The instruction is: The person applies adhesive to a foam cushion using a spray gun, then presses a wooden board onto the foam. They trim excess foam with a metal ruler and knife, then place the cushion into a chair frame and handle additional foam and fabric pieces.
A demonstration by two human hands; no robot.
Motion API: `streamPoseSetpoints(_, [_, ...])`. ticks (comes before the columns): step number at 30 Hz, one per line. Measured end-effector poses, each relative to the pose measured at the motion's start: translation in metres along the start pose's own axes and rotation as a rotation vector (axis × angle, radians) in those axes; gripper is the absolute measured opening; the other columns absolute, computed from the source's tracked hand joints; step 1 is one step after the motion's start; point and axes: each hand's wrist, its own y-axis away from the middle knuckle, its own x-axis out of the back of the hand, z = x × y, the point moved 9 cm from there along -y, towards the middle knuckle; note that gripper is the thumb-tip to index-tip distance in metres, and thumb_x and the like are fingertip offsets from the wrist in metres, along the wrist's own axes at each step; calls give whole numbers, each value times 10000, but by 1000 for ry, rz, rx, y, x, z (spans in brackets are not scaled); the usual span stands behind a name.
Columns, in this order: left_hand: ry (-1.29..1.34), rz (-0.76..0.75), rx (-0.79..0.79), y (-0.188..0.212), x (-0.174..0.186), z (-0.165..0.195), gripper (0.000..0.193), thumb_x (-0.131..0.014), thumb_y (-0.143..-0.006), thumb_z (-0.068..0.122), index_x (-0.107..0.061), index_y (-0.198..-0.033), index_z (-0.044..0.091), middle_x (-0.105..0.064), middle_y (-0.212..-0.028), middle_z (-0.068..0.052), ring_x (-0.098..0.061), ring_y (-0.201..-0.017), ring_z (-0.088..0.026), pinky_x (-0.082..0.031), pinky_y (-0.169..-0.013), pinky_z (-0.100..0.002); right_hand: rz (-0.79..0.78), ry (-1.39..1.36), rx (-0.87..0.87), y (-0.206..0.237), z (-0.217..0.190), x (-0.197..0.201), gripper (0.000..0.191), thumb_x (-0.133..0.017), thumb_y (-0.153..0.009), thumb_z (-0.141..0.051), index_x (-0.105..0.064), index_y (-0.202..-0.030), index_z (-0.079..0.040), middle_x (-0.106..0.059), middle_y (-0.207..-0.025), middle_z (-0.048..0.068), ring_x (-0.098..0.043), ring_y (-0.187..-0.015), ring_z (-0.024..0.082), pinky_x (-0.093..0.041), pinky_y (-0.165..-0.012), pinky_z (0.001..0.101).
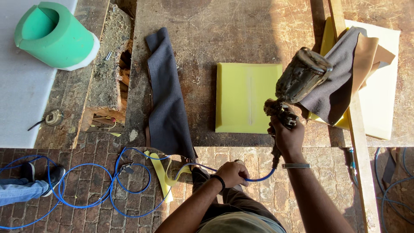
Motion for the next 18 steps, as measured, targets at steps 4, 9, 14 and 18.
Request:
streamPoseSetpoints(4, [77, 95, 39, -4, 25, -4, 184, -854, -809, 160, -751, -950, 104, -786, -923, -40, -758, -868, -150, -619, -817, -331, 64, -165, 202, -14, -44, -7, 453, -704, -966, -87, -604, -1402, -18, -720, -967, 111, -705, -774, 141, -611, -654, 281])
streamPoseSetpoints(9, [-24, 22, 45, 3, 38, -19, 212, -853, -771, 95, -774, -967, 107, -789, -984, -41, -747, -917, -152, -594, -858, -334, 64, -84, 162, 2, -45, -36, 470, -691, -946, -102, -580, -1399, -44, -730, -1052, 99, -745, -866, 157, -612, -720, 299])
streamPoseSetpoints(14, [-21, -22, 202, 66, 96, -87, 310, -887, -726, 138, -775, -1015, 118, -778, -1038, -41, -734, -969, -172, -588, -868, -350, -103, -67, 92, 27, -39, -143, 492, -668, -966, -167, -558, -1426, -33, -749, -1092, 135, -745, -937, 201, -618, -821, 330])
streamPoseSetpoints(18, [100, -46, 278, 136, 179, -132, 498, -882, -783, 233, -705, -1228, 95, -757, -1121, -108, -716, -1041, -227, -572, -903, -364, -179, -72, 23, 44, -39, -264, 605, -682, -958, -195, -445, -1505, -85, -737, -1119, 132, -730, -953, 195, -604, -823, 329])
